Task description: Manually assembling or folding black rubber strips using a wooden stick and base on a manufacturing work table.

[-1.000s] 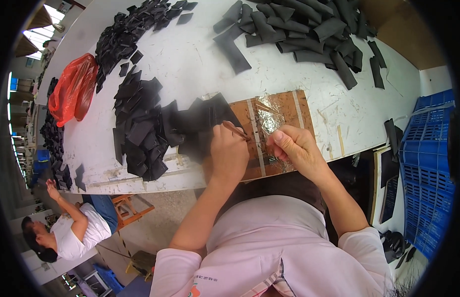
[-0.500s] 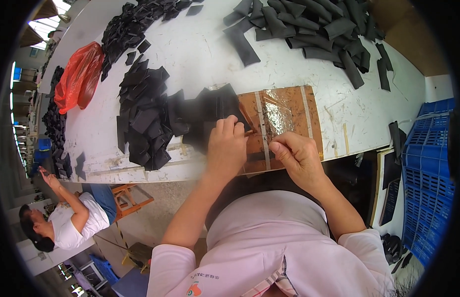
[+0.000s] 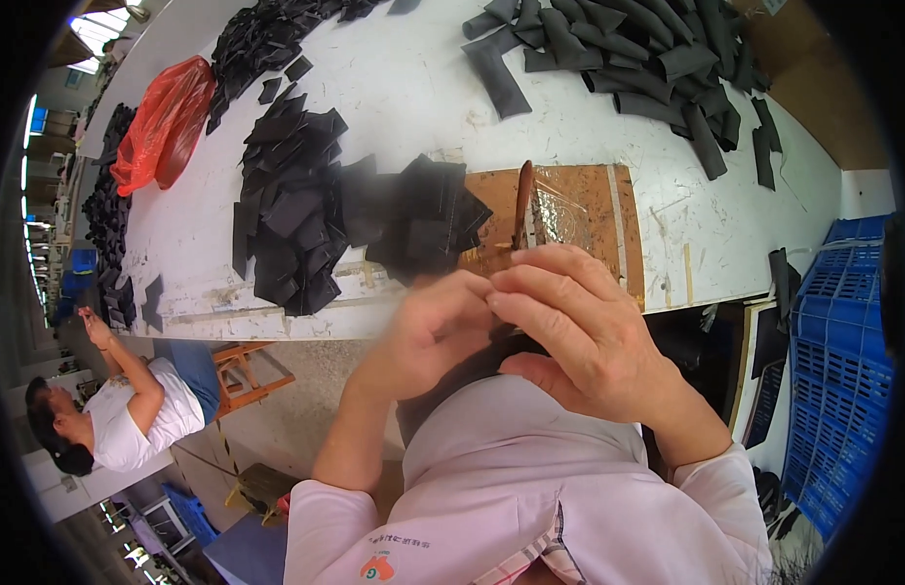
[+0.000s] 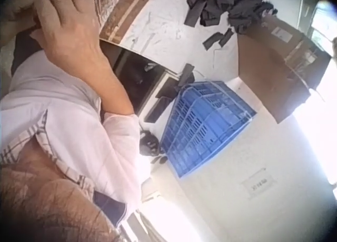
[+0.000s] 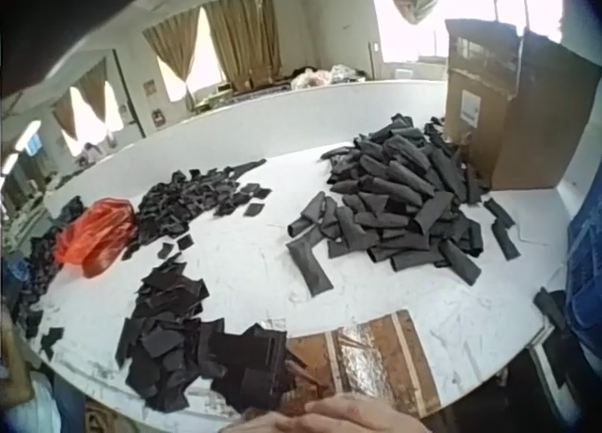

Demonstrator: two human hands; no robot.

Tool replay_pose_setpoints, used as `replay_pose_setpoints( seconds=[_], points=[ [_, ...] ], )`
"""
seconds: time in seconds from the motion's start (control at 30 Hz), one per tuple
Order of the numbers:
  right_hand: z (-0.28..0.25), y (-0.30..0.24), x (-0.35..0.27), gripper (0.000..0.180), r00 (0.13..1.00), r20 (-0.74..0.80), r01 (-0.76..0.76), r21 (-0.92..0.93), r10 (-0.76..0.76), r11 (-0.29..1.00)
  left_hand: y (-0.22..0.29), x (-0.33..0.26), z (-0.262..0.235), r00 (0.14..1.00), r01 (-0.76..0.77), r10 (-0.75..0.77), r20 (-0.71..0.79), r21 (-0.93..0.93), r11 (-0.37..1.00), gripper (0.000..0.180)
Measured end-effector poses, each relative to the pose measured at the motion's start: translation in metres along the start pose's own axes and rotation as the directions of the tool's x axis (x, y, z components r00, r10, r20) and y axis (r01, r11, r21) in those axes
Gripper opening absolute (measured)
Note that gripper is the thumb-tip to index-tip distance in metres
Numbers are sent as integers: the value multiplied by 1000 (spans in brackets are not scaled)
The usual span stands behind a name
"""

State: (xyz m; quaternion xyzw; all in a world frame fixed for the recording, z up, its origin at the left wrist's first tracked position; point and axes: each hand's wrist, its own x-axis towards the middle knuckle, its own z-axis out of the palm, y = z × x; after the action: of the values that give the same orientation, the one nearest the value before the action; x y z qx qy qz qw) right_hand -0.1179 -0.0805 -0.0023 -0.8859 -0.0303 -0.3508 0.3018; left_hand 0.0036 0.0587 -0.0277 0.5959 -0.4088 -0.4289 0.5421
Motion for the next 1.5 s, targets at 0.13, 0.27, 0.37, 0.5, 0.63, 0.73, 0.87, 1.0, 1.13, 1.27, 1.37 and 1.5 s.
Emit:
replay_pose_setpoints(
  seconds=[0.13,0.27,0.37,0.5,0.63,0.73,0.87,1.0,1.13,1.27,1.37,1.5],
  points=[
    [-2,9,-3,23,834,418,-521,378,361,765,-3,-18,1,995,-43,59,79,-184,982,5],
    [1,13,-13,16,644,627,-747,389,439,540,-11,-31,12,991,111,-132,-21,-421,900,19],
    [2,13,-17,13,668,596,-729,407,445,550,-15,-34,16,971,121,-218,-102,-574,810,16],
    [3,10,-18,11,612,635,-786,417,473,457,-12,-35,10,946,244,-324,17,-695,676,21],
    [4,9,-15,11,611,655,-774,375,445,511,-2,-31,5,953,274,-300,53,-574,771,22],
    [5,9,-14,13,617,652,-764,362,440,534,-3,-30,1,951,289,-306,42,-473,832,19],
    [7,10,-14,11,656,645,-715,367,392,595,-1,-29,-8,931,354,-352,95,-468,810,18],
    [7,9,-12,10,702,617,-659,373,356,653,-1,-30,-10,925,373,-358,131,-501,781,17],
    [8,8,-11,10,710,610,-642,354,353,680,0,-29,-12,899,433,-403,172,-484,760,17],
    [8,9,-11,10,718,618,-621,363,319,695,0,-27,-9,902,427,-406,148,-444,788,16],
    [9,11,-13,10,750,593,-575,366,292,732,-1,-27,-3,901,431,-414,128,-369,823,14],
    [11,10,-11,14,811,543,-449,341,217,826,-1,-30,8,936,348,-353,-14,-131,928,10]
  ],
)
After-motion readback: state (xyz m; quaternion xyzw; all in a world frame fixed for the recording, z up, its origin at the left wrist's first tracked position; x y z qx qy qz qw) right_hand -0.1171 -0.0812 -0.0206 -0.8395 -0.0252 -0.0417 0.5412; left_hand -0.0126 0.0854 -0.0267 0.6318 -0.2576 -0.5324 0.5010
